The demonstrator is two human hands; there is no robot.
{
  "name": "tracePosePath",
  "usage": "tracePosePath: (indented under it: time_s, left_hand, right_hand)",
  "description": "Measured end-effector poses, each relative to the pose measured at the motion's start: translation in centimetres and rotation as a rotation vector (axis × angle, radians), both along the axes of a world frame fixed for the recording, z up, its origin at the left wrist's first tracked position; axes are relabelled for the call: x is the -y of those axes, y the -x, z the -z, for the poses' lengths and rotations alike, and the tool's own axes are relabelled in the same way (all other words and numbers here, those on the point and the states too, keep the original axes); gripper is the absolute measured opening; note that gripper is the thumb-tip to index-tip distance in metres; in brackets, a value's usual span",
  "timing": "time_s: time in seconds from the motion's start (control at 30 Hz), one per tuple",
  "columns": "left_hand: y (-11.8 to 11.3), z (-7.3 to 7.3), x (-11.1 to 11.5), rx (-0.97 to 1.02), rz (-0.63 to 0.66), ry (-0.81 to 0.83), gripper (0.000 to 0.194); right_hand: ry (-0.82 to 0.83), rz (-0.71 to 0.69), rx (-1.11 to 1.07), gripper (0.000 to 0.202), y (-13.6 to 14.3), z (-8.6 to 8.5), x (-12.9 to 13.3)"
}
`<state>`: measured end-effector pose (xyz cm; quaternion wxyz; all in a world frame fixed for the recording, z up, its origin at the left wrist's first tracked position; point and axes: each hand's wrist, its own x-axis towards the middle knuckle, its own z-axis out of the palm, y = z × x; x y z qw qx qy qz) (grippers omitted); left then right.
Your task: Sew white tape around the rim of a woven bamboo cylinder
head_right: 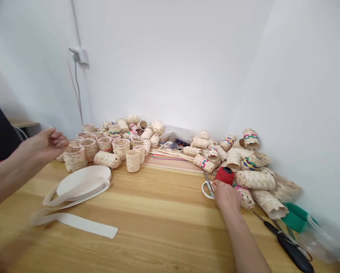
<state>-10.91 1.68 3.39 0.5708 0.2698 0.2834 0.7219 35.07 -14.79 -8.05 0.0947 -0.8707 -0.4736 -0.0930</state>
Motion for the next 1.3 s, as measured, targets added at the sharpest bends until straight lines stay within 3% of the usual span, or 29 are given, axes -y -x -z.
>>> tracePosePath:
  time_s: [0.13, 0.23, 0.33, 0.43, 0.5, 0.63, 0.8, 1.07, 1.3]
  left_hand:
    - [-1.9, -0.1, 2.4, -0.008, 0.15, 0.011, 0.039]
    - [-4.2, -0.9, 4.5, 0.007, 0.262, -0.024, 0.037]
    - [-5.9, -2.3, 6.4, 0.04, 0.335, -0.074, 0.036]
    - [-6.8, -3.9, 7.9, 0.08, 0.41, -0.132, 0.036]
    - [-7.0, -4.9, 8.6, 0.098, 0.45, -0.187, 0.036]
    - [-7.2, -6.2, 9.4, 0.084, 0.458, -0.243, 0.036]
    - [-6.7, -5.9, 8.6, 0.07, 0.444, -0.275, 0.035]
    - [-5.1, -3.9, 5.5, 0.048, 0.32, -0.255, 0.034]
    - [-4.6, -3.1, 5.2, -0.001, 0.283, -0.247, 0.033]
  right_hand:
    - [-0.092, -0.155, 0.004, 0.03, 2.7, -1.3, -0.8]
    - [-0.167, -0.411, -0.089, 0.031, 6.9, -2.9, -1.4]
    - [-0.208, -0.749, -0.421, 0.028, 11.9, -4.9, -1.5]
    - [-0.235, -0.866, -0.846, 0.028, 16.6, -6.2, -1.8]
    - [-0.242, -0.866, -1.12, 0.029, 19.0, -6.1, -2.4]
    - [-0.174, -0.835, -1.382, 0.034, 22.2, -3.8, -3.9]
    - [-0.115, -0.795, -1.61, 0.043, 23.0, -0.6, -3.7]
    - [-0.279, -0.823, -1.579, 0.043, 22.1, 0.0, -1.7]
    - [-0.448, -0.832, -1.492, 0.034, 22.4, 0.0, -1.2]
